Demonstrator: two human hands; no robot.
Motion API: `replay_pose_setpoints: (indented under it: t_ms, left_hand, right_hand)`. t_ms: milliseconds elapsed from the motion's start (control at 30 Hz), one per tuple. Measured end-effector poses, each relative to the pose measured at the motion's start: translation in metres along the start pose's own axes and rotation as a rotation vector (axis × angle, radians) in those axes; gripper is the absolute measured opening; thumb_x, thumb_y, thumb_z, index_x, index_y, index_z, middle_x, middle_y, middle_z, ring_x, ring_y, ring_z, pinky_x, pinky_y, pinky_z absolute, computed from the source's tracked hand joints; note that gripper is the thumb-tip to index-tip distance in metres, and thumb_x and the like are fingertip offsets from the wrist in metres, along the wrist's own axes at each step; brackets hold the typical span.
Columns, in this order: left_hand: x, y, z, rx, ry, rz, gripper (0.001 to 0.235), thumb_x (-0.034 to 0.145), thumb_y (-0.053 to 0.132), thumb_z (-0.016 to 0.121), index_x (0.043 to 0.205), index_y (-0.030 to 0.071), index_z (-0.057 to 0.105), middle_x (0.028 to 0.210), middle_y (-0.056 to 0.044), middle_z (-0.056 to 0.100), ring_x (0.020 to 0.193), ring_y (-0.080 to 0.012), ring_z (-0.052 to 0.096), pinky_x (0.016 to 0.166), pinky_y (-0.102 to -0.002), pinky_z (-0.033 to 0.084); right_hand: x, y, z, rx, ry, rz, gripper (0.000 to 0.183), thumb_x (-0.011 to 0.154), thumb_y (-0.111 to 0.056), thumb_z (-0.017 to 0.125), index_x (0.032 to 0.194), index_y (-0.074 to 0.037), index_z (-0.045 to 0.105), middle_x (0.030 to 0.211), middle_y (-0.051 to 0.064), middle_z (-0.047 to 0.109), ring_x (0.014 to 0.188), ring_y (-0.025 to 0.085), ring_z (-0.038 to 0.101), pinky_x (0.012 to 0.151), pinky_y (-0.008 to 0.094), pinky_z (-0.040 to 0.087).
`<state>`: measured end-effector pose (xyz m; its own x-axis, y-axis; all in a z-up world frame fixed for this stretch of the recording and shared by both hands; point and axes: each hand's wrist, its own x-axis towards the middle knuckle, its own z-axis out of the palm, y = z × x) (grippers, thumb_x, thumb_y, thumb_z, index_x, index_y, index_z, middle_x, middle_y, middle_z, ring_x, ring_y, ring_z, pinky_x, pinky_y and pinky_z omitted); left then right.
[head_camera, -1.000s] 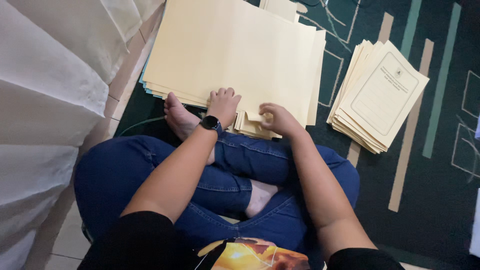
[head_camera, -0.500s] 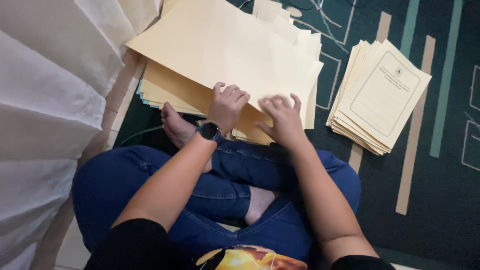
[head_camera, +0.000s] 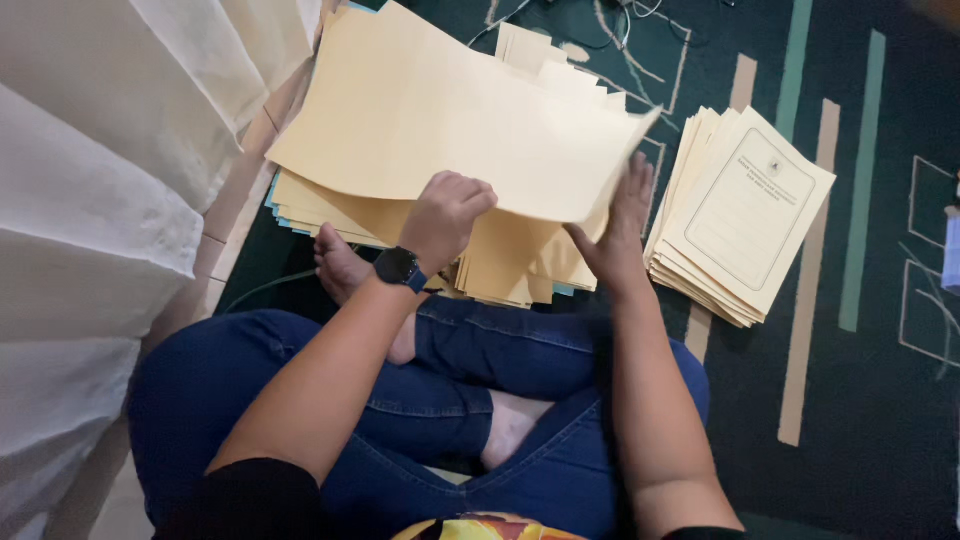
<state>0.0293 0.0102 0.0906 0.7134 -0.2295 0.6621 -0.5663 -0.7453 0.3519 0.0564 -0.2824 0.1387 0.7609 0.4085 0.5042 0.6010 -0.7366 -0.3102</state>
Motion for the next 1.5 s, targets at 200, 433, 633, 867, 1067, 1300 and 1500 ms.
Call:
replay_pose_setpoints:
  t_ms: [200, 433, 633, 867, 1067, 1300, 1500]
  left_hand:
    - [0.0, 0.004, -0.013, 0.015, -0.022, -0.014, 0.031, 0.096, 0.003, 0.059, 0.122, 0.019, 0.065, 0.107, 0.003, 0.064, 0.101, -0.0189, 0.066, 0.102, -0.041, 0.048]
    - [-0.008, 0.055, 0.011, -0.17, 0.144, 0.014, 0.02, 0.104, 0.027, 0.06, 0.117, 0.022, 0.074, 0.096, 0.005, 0.065, 0.081, -0.0186, 0.063, 0.076, -0.036, 0.051]
    - [0.026, 0.071, -0.048, -0.513, 0.351, -0.081, 0.003, 0.095, 0.015, 0.074, 0.093, 0.017, 0.074, 0.092, 0.001, 0.071, 0.077, -0.0258, 0.067, 0.068, -0.039, 0.056]
    - [0.032, 0.038, -0.084, -0.724, 0.471, -0.384, 0.008, 0.1, 0.002, 0.062, 0.097, 0.008, 0.065, 0.086, -0.008, 0.066, 0.079, -0.0225, 0.062, 0.074, -0.038, 0.052]
    - [0.005, -0.075, -0.018, -0.676, 0.533, -0.809, 0.007, 0.105, 0.013, 0.061, 0.101, 0.007, 0.06, 0.09, -0.002, 0.066, 0.087, -0.011, 0.056, 0.083, -0.031, 0.049]
    - [-0.088, -0.26, 0.163, 0.005, 0.118, -1.4, 0.037, 0.083, 0.043, 0.082, 0.114, 0.026, 0.072, 0.112, 0.002, 0.074, 0.112, -0.022, 0.071, 0.093, -0.041, 0.057]
    - [0.006, -0.108, 0.099, 0.313, -0.432, -0.413, 0.062, 0.102, 0.056, 0.058, 0.154, 0.022, 0.056, 0.167, -0.017, 0.034, 0.156, -0.0385, 0.021, 0.12, -0.062, 0.021]
  right_hand:
    - [-0.003, 0.016, 0.049, 0.234, -0.119, 0.092, 0.014, 0.098, -0.01, 0.072, 0.107, -0.021, 0.073, 0.098, 0.0, 0.075, 0.103, 0.03, 0.071, 0.094, 0.043, 0.055]
    - [0.004, 0.012, 0.018, 0.406, -0.167, -0.025, 0.018, 0.091, 0.001, 0.069, 0.103, -0.013, 0.07, 0.121, 0.007, 0.072, 0.125, 0.035, 0.064, 0.109, 0.049, 0.046]
    - [-0.03, 0.116, -0.013, 0.416, 0.145, 0.577, 0.106, 0.093, -0.001, 0.074, 0.169, -0.021, 0.003, 0.171, 0.031, 0.006, 0.159, 0.048, 0.004, 0.132, 0.057, 0.007]
    - [-0.022, 0.12, 0.029, 1.341, 0.157, 0.554, 0.091, 0.095, 0.009, 0.066, 0.166, -0.018, 0.015, 0.155, 0.019, 0.05, 0.139, 0.03, 0.057, 0.117, 0.041, 0.049]
    - [-0.012, 0.091, 0.053, 0.857, 0.003, 0.633, 0.042, 0.096, -0.004, 0.069, 0.135, -0.014, 0.055, 0.108, 0.005, 0.07, 0.097, 0.016, 0.067, 0.087, 0.035, 0.055]
    - [-0.029, 0.155, 0.154, 0.183, -0.214, 0.765, 0.068, 0.09, -0.019, 0.074, 0.149, -0.001, 0.048, 0.125, 0.027, 0.067, 0.118, 0.044, 0.065, 0.101, 0.054, 0.054]
    - [0.03, 0.028, 0.21, -0.141, -0.453, -0.002, 0.05, 0.102, -0.028, 0.053, 0.147, -0.007, 0.058, 0.156, 0.023, 0.048, 0.149, 0.042, 0.037, 0.117, 0.06, 0.03]
